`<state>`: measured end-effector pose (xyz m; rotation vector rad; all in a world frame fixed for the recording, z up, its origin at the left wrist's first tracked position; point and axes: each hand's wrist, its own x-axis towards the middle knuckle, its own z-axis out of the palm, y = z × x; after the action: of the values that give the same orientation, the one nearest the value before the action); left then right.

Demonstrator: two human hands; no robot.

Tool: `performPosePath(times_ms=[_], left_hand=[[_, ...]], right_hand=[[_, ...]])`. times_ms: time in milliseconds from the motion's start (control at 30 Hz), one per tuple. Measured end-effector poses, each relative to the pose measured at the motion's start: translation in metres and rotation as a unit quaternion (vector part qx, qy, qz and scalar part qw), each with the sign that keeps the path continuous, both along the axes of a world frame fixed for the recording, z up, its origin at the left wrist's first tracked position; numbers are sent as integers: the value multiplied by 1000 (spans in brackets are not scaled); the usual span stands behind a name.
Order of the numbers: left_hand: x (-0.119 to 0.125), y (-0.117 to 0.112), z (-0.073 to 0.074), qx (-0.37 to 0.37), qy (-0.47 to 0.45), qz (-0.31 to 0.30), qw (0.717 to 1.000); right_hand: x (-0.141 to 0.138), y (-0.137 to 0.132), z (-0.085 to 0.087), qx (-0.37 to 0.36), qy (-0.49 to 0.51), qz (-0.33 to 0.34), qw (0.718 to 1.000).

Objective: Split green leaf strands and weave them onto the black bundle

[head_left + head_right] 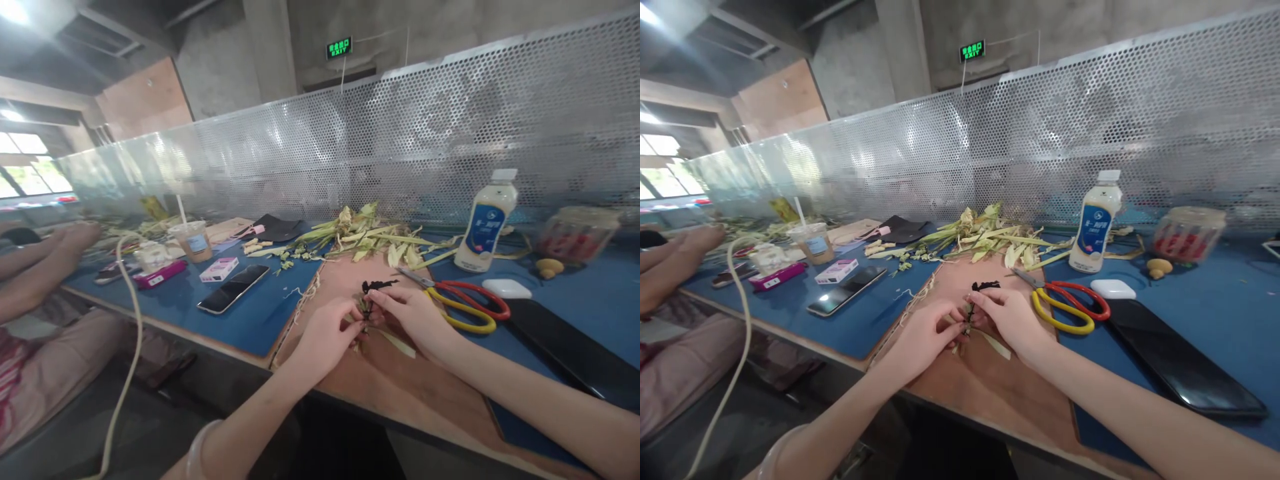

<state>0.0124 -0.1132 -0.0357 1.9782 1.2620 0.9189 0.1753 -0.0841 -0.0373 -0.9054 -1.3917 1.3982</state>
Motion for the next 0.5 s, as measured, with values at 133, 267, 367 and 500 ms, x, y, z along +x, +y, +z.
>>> performPosePath(times_ms=[133, 267, 367, 500], left_hand=[[1, 1, -1, 14, 14, 16, 1000], [2, 1, 0, 8, 9, 16, 1000], [3, 1, 1, -22, -20, 15, 999], [4, 2, -1, -52, -53, 23, 997]], right_hand=[[2, -1, 6, 108, -106, -24, 988], [2, 2, 7, 165, -165, -33, 972], [-3, 1, 10, 187, -196, -8, 963], [-5, -9, 31, 177, -202, 17, 963]])
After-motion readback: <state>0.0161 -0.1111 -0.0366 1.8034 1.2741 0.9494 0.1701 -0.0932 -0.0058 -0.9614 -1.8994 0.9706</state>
